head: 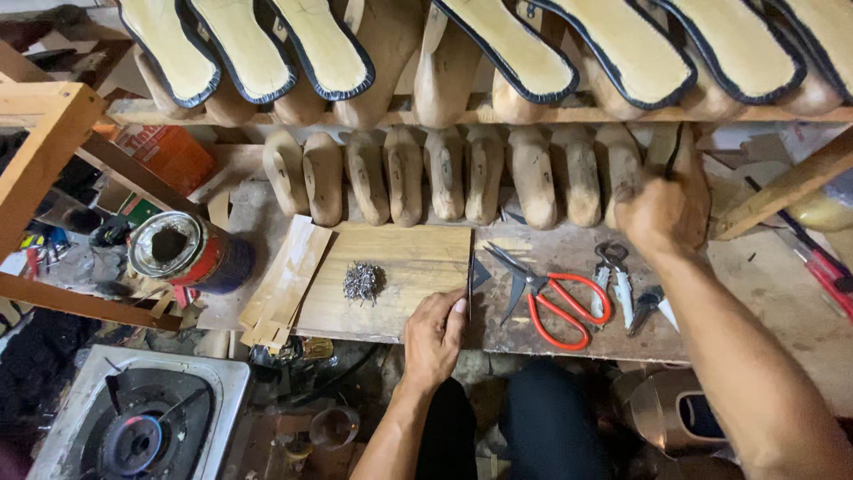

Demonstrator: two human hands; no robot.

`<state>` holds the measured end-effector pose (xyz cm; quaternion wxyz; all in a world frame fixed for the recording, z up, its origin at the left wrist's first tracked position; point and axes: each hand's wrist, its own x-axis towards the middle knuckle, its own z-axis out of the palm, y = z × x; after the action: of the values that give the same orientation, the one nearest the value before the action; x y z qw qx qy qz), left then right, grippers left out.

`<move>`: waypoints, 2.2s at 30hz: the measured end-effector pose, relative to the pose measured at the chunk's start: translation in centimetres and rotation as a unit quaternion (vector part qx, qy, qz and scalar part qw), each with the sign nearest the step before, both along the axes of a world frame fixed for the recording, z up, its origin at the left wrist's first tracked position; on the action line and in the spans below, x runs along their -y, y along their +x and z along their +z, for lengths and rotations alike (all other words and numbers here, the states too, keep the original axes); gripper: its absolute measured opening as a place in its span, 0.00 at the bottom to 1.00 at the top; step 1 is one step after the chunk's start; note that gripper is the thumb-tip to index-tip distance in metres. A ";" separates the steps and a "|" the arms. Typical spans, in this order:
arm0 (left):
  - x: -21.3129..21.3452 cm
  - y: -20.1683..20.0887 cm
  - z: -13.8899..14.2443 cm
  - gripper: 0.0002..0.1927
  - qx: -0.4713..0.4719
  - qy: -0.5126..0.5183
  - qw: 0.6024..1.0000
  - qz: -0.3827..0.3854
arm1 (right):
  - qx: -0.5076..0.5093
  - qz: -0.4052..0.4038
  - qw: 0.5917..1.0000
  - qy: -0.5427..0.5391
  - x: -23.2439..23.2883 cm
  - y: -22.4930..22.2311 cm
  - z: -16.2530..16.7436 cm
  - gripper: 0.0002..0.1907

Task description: The person attaches rubber sole strips to wooden shoe lasts by hand, secures them with nails using a hammer, and trims the excess rubber with scissors. The person repeats this process for multiple lasts, placing the finished ones on a nearby shelf.

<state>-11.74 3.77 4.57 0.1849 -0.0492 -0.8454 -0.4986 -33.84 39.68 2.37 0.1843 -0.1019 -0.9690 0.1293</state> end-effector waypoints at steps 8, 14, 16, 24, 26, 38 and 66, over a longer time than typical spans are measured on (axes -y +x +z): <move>0.5 0.0 0.1 0.16 0.016 -0.004 1.000 -0.027 | -0.021 -0.006 0.859 -0.511 -1.7 1.9 3.4 0.16; 0.2 0.1 1.6 0.20 0.096 -0.004 0.995 -0.020 | -0.064 0.061 0.705 -0.704 3.6 15.1 4.4 0.24; -0.3 0.4 2.3 0.27 0.159 0.083 0.981 -0.073 | -0.041 0.024 0.674 -0.737 6.6 19.3 4.2 0.24; -2.8 4.7 3.4 0.54 0.163 0.297 0.919 -0.204 | 0.154 0.145 0.726 -0.654 13.3 27.0 0.5 0.21; -1.3 6.0 3.6 0.52 0.174 0.179 0.953 -0.171 | 0.188 0.131 0.751 -0.619 11.6 26.4 -0.3 0.20; 2.6 8.1 4.0 0.49 0.109 -0.234 0.938 -0.231 | 0.093 0.129 0.863 -0.480 4.9 29.9 -2.7 0.11; 1.6 8.9 1.0 0.43 0.027 -0.336 0.903 -0.266 | -0.385 0.360 0.814 0.245 14.8 13.4 28.1 0.24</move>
<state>-2.81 2.13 5.56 -0.0047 -0.3178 -0.9230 -0.2172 -20.41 24.86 30.45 0.5016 0.3607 -0.7859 -0.0262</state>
